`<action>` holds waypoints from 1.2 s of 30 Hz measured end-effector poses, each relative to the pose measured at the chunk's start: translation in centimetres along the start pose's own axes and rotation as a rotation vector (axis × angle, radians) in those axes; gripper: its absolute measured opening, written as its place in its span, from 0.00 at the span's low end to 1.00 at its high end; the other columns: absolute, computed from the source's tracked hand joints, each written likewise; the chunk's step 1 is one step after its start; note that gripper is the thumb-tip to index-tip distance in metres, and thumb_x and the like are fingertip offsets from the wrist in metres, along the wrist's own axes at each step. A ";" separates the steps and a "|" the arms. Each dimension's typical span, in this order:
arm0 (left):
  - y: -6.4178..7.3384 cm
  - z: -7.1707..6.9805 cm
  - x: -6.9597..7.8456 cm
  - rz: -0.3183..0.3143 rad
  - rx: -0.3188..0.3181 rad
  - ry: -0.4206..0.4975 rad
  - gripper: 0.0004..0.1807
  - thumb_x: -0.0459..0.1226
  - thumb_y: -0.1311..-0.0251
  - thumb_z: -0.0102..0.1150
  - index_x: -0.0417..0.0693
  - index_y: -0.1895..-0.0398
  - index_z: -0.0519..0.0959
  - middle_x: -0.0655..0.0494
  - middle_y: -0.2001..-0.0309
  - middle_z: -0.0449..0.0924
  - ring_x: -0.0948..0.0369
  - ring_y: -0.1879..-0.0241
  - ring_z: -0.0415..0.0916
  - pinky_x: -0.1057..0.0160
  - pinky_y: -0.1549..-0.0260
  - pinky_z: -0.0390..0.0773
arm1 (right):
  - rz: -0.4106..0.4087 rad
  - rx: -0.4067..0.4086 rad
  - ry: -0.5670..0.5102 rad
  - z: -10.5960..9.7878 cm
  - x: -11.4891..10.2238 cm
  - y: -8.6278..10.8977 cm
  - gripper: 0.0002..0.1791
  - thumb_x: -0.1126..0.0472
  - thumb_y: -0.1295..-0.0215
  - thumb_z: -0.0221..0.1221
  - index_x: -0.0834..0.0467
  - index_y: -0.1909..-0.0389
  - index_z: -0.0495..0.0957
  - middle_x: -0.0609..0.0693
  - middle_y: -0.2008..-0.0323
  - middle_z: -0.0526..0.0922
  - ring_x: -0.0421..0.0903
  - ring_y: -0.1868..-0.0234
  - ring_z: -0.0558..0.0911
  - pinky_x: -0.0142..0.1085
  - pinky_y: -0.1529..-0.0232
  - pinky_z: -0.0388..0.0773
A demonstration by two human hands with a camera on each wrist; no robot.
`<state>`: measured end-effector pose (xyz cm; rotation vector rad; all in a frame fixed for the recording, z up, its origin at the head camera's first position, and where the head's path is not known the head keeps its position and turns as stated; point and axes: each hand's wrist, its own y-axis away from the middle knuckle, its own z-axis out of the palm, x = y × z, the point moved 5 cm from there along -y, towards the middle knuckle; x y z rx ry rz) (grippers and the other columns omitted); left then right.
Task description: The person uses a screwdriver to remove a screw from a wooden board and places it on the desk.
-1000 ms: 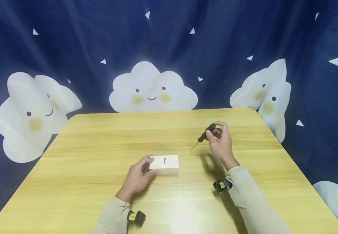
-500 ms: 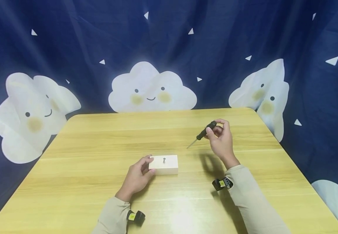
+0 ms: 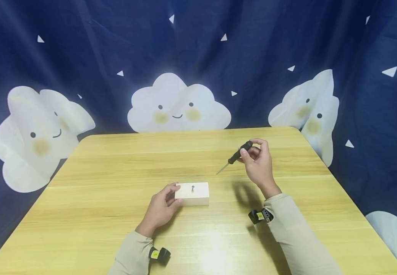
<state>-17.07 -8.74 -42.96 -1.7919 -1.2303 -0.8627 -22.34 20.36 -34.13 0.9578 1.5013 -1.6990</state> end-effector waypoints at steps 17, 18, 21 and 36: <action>-0.1 0.1 -0.4 -0.009 -0.006 0.003 0.19 0.28 0.39 0.62 0.33 0.45 0.74 0.37 0.36 0.69 0.46 0.39 0.70 0.62 0.45 0.76 | 0.005 -0.028 -0.068 1.0 -0.5 0.3 0.16 0.76 0.32 0.52 0.63 0.48 0.62 0.50 0.66 0.83 0.42 0.65 0.84 0.38 0.62 0.86; -0.1 0.1 -0.3 -0.009 -0.005 0.001 0.19 0.28 0.39 0.62 0.33 0.45 0.74 0.37 0.36 0.69 0.46 0.39 0.70 0.62 0.45 0.76 | 0.006 -0.030 -0.069 1.0 -0.6 0.4 0.16 0.76 0.32 0.52 0.64 0.48 0.61 0.50 0.65 0.83 0.42 0.65 0.84 0.38 0.61 0.86; 0.0 0.0 -0.4 -0.006 -0.003 -0.002 0.19 0.28 0.39 0.62 0.34 0.45 0.74 0.37 0.36 0.69 0.46 0.39 0.70 0.62 0.45 0.76 | 0.007 -0.035 -0.075 1.2 -0.7 0.4 0.16 0.75 0.32 0.52 0.65 0.47 0.61 0.51 0.65 0.83 0.43 0.64 0.84 0.38 0.61 0.86; 0.0 0.1 -0.5 0.006 0.000 -0.002 0.19 0.28 0.39 0.62 0.34 0.45 0.74 0.37 0.36 0.69 0.47 0.39 0.70 0.62 0.45 0.77 | 0.000 -0.045 -0.116 2.2 -1.4 0.7 0.16 0.75 0.32 0.52 0.63 0.48 0.62 0.51 0.66 0.83 0.44 0.63 0.84 0.39 0.62 0.86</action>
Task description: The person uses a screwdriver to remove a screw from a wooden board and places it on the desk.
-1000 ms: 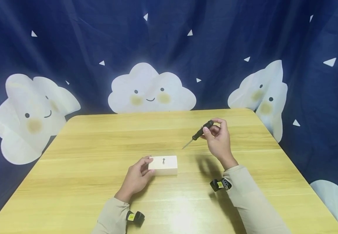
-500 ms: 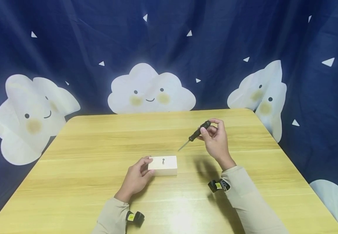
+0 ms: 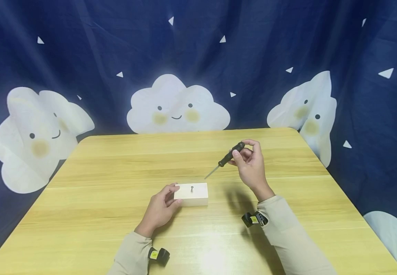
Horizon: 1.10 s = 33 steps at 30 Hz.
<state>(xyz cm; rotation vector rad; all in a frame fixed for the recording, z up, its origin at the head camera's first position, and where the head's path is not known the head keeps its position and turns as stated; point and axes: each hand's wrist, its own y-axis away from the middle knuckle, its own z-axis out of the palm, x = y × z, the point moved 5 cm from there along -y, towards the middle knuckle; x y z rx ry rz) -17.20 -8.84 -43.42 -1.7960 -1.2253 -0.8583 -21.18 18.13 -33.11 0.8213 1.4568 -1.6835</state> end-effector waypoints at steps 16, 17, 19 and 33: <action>-0.1 0.0 0.1 0.003 0.009 0.000 0.18 0.28 0.39 0.62 0.34 0.46 0.75 0.38 0.37 0.70 0.47 0.39 0.70 0.62 0.45 0.76 | 0.005 -0.028 -0.013 1.1 0.5 0.4 0.16 0.76 0.32 0.51 0.67 0.47 0.60 0.51 0.65 0.83 0.44 0.62 0.84 0.39 0.63 0.86; -0.1 0.1 0.1 0.004 0.012 -0.001 0.18 0.28 0.39 0.62 0.34 0.46 0.75 0.38 0.37 0.70 0.47 0.40 0.71 0.62 0.45 0.76 | 0.002 -0.031 -0.011 1.2 0.5 0.4 0.16 0.76 0.32 0.51 0.69 0.46 0.59 0.51 0.65 0.83 0.44 0.62 0.84 0.39 0.63 0.86; -0.1 0.1 0.2 0.010 0.020 -0.010 0.18 0.28 0.39 0.62 0.34 0.46 0.75 0.38 0.37 0.70 0.47 0.40 0.71 0.62 0.45 0.77 | -0.007 -0.040 -0.007 1.5 0.5 0.4 0.18 0.76 0.32 0.51 0.72 0.46 0.57 0.51 0.66 0.83 0.44 0.63 0.84 0.40 0.63 0.86; -0.1 0.0 0.3 0.023 0.038 -0.047 0.18 0.29 0.40 0.63 0.35 0.46 0.76 0.40 0.38 0.71 0.49 0.42 0.73 0.62 0.46 0.78 | -0.043 -0.103 0.036 3.1 0.7 0.7 0.18 0.77 0.33 0.51 0.73 0.46 0.58 0.52 0.66 0.82 0.44 0.66 0.84 0.42 0.65 0.87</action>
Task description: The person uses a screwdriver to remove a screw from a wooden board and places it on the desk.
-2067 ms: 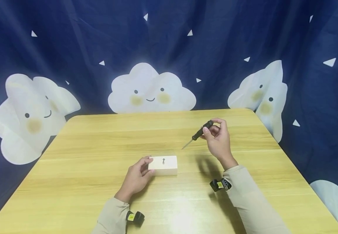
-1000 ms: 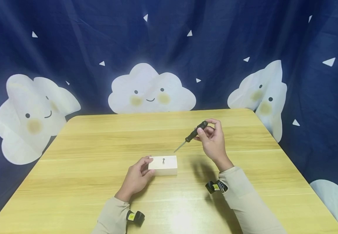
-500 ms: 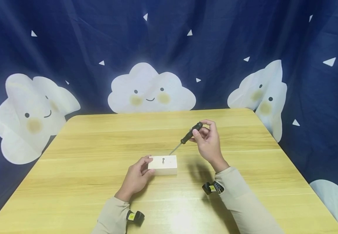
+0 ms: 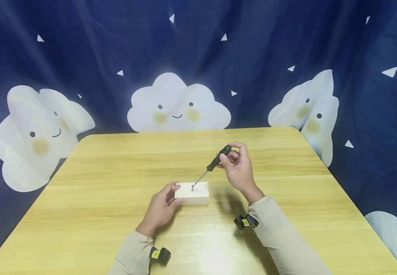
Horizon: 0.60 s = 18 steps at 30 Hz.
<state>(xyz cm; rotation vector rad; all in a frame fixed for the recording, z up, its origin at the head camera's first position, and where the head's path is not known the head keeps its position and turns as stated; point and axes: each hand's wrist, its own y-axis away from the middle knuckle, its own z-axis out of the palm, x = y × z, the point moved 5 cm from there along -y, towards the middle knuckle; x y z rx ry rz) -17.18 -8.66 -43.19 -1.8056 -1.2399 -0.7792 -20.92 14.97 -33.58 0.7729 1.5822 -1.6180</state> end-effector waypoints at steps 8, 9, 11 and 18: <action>0.0 -0.1 0.1 0.000 -0.002 0.003 0.18 0.29 0.40 0.63 0.35 0.47 0.76 0.39 0.38 0.71 0.48 0.42 0.73 0.63 0.46 0.78 | -0.003 -0.014 0.039 0.5 0.0 -0.1 0.17 0.78 0.33 0.51 0.70 0.46 0.60 0.57 0.68 0.79 0.43 0.67 0.83 0.41 0.66 0.87; 0.1 -0.1 0.1 0.001 -0.003 0.003 0.18 0.29 0.40 0.63 0.35 0.47 0.76 0.39 0.38 0.71 0.48 0.42 0.73 0.63 0.46 0.78 | -0.002 -0.014 0.045 0.5 0.0 -0.1 0.17 0.77 0.33 0.51 0.69 0.46 0.60 0.58 0.68 0.79 0.43 0.67 0.83 0.41 0.66 0.87; 0.1 -0.1 0.1 0.001 -0.006 0.006 0.18 0.29 0.40 0.63 0.35 0.47 0.76 0.39 0.38 0.71 0.48 0.42 0.73 0.63 0.46 0.78 | -0.005 -0.019 0.053 0.6 0.0 -0.1 0.17 0.78 0.33 0.51 0.70 0.46 0.60 0.62 0.68 0.79 0.43 0.67 0.83 0.41 0.66 0.87; 0.0 0.0 0.0 -0.006 -0.012 0.018 0.18 0.29 0.40 0.63 0.35 0.46 0.75 0.38 0.37 0.70 0.48 0.41 0.72 0.63 0.46 0.77 | -0.007 -0.024 0.064 0.7 -0.1 -0.1 0.17 0.78 0.33 0.50 0.71 0.46 0.59 0.70 0.67 0.77 0.43 0.66 0.84 0.41 0.66 0.87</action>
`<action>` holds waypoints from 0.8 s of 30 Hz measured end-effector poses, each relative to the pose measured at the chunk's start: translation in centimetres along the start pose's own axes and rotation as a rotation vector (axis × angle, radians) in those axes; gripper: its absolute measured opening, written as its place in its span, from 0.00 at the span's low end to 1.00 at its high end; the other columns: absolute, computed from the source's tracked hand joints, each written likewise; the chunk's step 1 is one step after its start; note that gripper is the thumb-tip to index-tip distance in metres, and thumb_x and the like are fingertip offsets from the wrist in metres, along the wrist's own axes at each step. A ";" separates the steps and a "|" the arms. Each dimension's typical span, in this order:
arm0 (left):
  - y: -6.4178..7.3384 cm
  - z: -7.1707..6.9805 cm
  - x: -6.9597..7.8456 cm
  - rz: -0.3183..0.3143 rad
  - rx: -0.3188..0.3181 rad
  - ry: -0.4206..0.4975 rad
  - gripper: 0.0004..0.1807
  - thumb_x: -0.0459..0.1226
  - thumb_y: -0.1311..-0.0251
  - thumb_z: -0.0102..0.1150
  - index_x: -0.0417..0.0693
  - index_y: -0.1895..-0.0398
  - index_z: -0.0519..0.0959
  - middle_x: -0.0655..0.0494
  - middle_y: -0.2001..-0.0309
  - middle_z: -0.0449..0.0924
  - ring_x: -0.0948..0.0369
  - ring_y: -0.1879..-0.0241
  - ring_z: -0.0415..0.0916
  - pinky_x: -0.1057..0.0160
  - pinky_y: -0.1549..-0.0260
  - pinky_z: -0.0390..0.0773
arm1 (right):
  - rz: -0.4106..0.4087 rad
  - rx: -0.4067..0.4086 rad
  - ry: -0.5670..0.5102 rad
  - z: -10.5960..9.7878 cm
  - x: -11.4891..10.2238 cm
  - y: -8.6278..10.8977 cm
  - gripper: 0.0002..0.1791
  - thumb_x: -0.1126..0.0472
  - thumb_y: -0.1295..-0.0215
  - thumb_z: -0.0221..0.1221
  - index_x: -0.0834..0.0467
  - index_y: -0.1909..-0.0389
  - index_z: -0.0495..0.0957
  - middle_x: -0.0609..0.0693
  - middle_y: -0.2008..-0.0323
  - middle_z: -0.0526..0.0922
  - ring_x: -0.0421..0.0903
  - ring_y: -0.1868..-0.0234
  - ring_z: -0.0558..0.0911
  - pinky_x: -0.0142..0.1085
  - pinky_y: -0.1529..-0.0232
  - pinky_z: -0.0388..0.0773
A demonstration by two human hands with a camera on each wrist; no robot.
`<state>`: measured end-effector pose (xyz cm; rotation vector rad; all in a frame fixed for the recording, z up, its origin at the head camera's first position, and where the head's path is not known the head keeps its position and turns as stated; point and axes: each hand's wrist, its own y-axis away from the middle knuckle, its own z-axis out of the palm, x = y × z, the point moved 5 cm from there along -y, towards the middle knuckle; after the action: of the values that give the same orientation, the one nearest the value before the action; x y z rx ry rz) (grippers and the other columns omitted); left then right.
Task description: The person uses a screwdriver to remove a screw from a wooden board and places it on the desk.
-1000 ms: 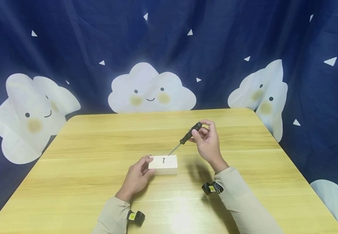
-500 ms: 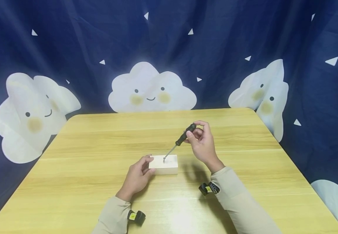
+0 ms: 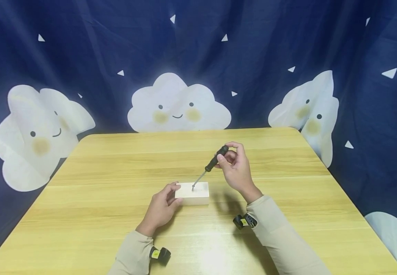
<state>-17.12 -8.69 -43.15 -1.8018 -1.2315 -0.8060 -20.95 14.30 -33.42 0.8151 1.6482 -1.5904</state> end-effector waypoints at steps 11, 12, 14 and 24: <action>0.0 0.0 0.0 -0.008 -0.018 0.019 0.18 0.29 0.38 0.62 0.35 0.45 0.74 0.37 0.36 0.69 0.47 0.40 0.71 0.63 0.45 0.76 | 0.004 -0.010 0.044 0.3 0.1 -0.1 0.18 0.79 0.33 0.51 0.71 0.46 0.59 0.75 0.67 0.76 0.42 0.65 0.84 0.39 0.66 0.87; -0.1 0.0 0.0 -0.008 -0.020 0.019 0.18 0.29 0.38 0.62 0.35 0.45 0.74 0.37 0.36 0.69 0.47 0.40 0.71 0.63 0.45 0.76 | -0.006 -0.012 0.053 0.3 0.0 -0.2 0.18 0.79 0.34 0.51 0.72 0.46 0.59 0.75 0.67 0.76 0.41 0.66 0.84 0.39 0.66 0.87; -0.1 0.1 0.0 -0.005 -0.022 0.018 0.18 0.29 0.38 0.62 0.35 0.45 0.74 0.37 0.36 0.69 0.47 0.40 0.71 0.62 0.45 0.76 | -0.033 -0.020 0.076 0.5 -0.3 -0.2 0.19 0.80 0.35 0.51 0.74 0.46 0.59 0.74 0.67 0.77 0.40 0.66 0.84 0.39 0.67 0.87; -0.1 0.0 -0.2 0.005 -0.015 0.005 0.18 0.29 0.38 0.62 0.35 0.45 0.74 0.37 0.37 0.69 0.47 0.40 0.71 0.62 0.45 0.77 | -0.194 -0.037 0.260 1.7 -1.6 -0.4 0.21 0.80 0.41 0.60 0.73 0.50 0.62 0.60 0.75 0.80 0.40 0.74 0.82 0.28 0.72 0.84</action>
<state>-17.30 -8.71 -43.31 -1.8134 -1.2200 -0.8183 -20.25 12.62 -31.92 0.8955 1.9870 -1.6325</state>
